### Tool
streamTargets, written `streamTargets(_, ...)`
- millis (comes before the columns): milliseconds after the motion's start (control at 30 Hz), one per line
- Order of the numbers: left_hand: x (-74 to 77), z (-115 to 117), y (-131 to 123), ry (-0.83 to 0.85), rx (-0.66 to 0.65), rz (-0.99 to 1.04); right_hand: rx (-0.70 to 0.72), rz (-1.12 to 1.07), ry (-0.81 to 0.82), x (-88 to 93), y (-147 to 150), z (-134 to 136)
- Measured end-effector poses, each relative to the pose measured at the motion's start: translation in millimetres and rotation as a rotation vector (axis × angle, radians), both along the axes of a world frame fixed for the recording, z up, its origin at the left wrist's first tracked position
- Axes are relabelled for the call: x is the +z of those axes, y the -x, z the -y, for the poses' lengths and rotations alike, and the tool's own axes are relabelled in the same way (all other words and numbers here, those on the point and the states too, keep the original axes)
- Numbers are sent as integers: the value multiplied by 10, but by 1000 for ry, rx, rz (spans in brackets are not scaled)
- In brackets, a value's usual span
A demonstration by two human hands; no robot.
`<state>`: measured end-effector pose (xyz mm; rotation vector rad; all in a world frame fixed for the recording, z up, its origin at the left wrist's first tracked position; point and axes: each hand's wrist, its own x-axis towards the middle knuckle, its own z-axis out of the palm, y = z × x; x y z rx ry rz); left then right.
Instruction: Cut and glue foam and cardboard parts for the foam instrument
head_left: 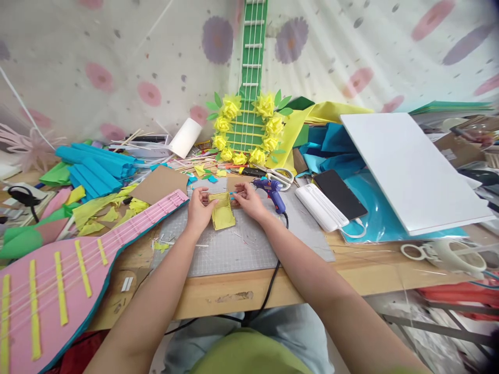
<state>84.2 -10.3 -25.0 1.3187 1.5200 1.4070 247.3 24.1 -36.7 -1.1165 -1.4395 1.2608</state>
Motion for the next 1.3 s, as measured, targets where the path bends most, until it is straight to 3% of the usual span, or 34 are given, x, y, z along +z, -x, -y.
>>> streamTargets(567,-11,82,-33,-5,-50,103,-67,27,-49,50,75,56)
streamTargets(833,-11,89,-33,6,-42,145,-19,-16,25,61,80,77)
streamTargets(1033,-43,82,-21,-5,-34,122,63,33,-89,31,87,87)
streamTargets(1300,-70,67,-34,-33,-14,68,-6,129,-109,18,159,81)
